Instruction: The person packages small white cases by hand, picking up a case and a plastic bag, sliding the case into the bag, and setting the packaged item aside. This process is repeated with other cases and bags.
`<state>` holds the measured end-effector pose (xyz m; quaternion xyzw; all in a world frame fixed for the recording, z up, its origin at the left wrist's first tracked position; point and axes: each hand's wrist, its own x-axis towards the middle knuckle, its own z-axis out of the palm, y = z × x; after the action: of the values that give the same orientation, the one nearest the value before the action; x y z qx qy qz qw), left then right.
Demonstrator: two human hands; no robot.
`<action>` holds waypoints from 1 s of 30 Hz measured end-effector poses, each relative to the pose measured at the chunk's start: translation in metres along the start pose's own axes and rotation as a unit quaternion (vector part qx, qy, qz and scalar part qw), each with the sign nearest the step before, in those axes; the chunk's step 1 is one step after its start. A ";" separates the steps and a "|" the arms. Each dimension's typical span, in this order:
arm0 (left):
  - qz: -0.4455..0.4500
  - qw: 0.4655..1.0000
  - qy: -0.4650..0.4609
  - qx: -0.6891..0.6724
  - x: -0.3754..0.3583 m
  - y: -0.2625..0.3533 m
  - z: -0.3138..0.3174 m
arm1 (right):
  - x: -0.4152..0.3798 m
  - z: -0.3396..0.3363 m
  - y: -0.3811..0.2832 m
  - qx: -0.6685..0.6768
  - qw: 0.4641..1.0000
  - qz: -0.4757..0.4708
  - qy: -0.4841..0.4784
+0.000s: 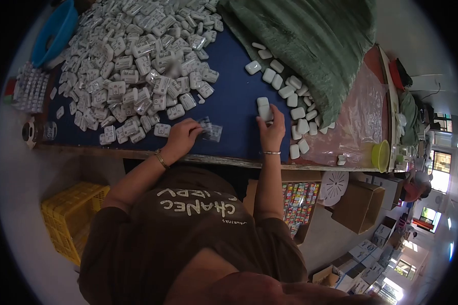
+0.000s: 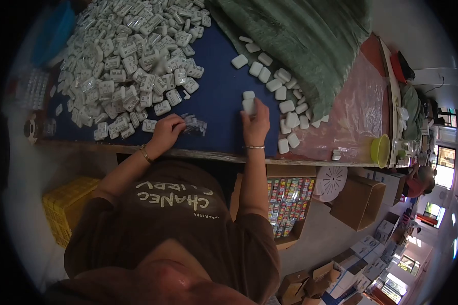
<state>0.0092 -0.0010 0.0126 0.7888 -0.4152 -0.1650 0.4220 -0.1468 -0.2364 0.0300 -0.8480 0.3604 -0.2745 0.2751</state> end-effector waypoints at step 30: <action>-0.262 0.872 -0.031 -0.412 0.005 0.014 -0.011 | -0.034 0.013 -0.067 0.434 0.885 0.032 -0.163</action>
<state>0.0118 -0.0034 0.0307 0.6178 -0.1001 -0.4498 0.6372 -0.1274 -0.1676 0.0557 -0.6643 0.1823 -0.2527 0.6794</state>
